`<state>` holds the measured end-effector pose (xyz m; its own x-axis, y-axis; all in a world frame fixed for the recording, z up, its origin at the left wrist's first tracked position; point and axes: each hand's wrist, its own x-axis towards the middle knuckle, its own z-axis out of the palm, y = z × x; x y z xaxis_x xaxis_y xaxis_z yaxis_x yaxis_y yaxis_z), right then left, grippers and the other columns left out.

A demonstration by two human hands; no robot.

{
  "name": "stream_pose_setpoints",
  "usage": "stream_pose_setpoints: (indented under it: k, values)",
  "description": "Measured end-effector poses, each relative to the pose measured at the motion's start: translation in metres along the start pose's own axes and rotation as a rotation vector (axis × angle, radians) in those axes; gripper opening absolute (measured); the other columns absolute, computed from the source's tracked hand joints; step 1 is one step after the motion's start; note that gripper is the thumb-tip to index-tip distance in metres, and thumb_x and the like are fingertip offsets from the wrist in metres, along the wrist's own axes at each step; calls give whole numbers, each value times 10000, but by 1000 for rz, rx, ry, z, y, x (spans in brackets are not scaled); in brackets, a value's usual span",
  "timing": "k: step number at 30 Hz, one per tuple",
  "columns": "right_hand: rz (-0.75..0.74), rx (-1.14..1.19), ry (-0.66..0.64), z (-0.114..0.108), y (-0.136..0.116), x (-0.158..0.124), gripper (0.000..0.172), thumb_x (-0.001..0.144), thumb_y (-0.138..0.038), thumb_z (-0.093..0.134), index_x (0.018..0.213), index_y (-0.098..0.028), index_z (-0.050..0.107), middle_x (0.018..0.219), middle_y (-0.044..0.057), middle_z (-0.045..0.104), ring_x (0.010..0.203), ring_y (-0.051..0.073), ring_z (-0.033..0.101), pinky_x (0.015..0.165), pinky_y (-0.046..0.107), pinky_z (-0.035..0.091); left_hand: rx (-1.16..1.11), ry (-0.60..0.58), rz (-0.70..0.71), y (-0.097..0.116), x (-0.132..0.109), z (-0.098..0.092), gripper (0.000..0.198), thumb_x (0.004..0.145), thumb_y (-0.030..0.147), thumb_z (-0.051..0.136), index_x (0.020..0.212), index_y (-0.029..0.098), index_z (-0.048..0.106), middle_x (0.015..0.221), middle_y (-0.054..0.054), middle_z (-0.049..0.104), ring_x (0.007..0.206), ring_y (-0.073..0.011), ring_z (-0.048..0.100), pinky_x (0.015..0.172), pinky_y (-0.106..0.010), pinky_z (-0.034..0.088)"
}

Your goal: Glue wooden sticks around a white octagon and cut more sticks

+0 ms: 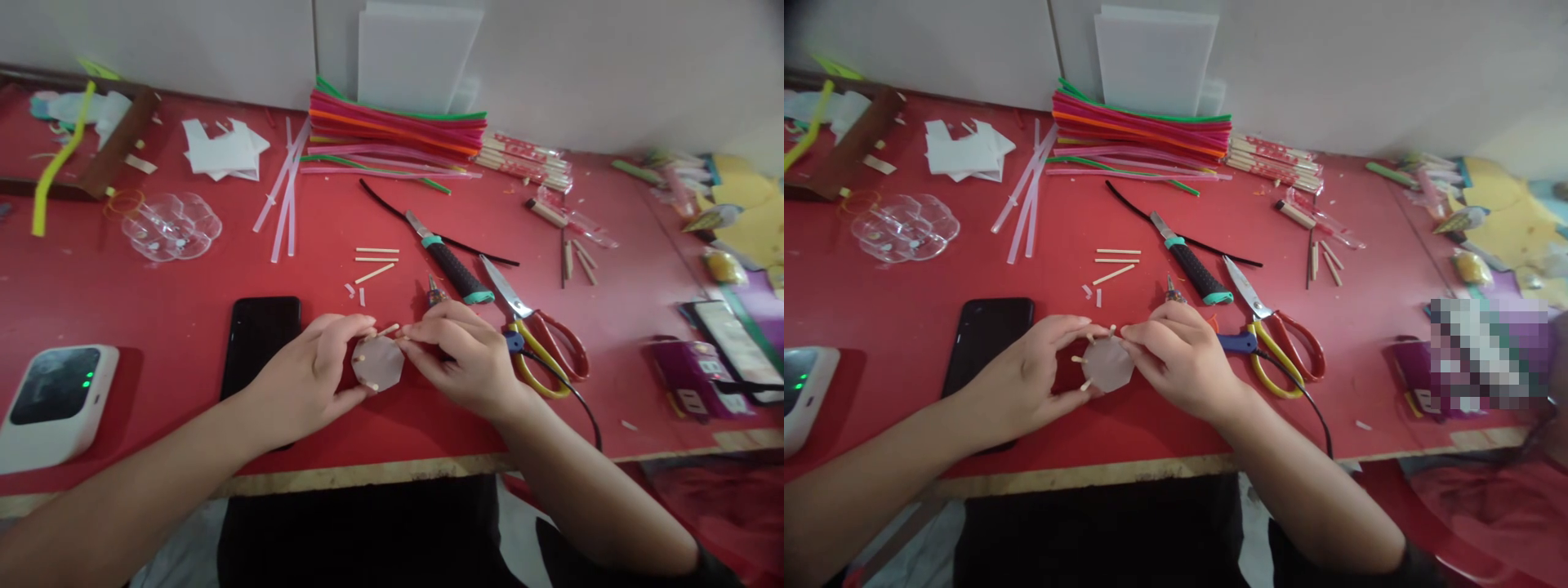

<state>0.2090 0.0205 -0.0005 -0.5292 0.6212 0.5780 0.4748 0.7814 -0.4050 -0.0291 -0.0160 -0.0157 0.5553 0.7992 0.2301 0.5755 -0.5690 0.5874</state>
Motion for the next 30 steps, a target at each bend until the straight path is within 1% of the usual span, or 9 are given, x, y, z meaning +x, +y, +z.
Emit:
stream_pose_setpoints:
  k: [4, 7, 12, 21, 30]
  values:
    - [5, 4, 3, 0, -1, 1, 124, 895, -110, 670, 959, -216, 672, 745, 22, 701, 696, 172, 629, 621, 327, 564, -2, -1, 0, -1, 0, 1, 586, 909, 290, 691, 1384, 196, 361, 1293, -172, 605, 1203, -325, 613, 997, -530, 552]
    - [-3, 5, 8, 1, -2, 2, 130, 889, -101, 678, 966, -206, 682, 760, 31, 719, 689, 170, 613, 614, 324, 563, 4, 28, 28, -1, -1, 1, 605, 920, 291, 680, 1402, 192, 327, 1297, -182, 602, 1210, -330, 611, 992, -530, 555]
    - [10, 21, 8, 1, -3, 2, 159, 890, -103, 674, 992, -220, 707, 782, 28, 726, 699, 166, 615, 610, 313, 566, -1, 16, 5, 0, -1, 1, 587, 913, 295, 688, 1388, 207, 355, 1285, -167, 608, 1193, -326, 625, 987, -528, 556]
    - [18, 16, 20, 3, -1, 0, 141, 887, -106, 694, 988, -204, 689, 758, 22, 718, 678, 156, 603, 594, 299, 552, 3, 27, 28, -2, -1, 3, 615, 912, 298, 695, 1393, 154, 340, 1288, -192, 609, 1195, -319, 609, 1000, -500, 551]
    - [29, 23, 15, 2, -1, 0, 165, 889, -117, 686, 1013, -223, 709, 773, 22, 714, 690, 159, 617, 594, 299, 550, 7, 35, 36, -2, -3, 3, 644, 917, 283, 687, 1423, 196, 297, 1301, -183, 605, 1210, -325, 608, 992, -527, 554]
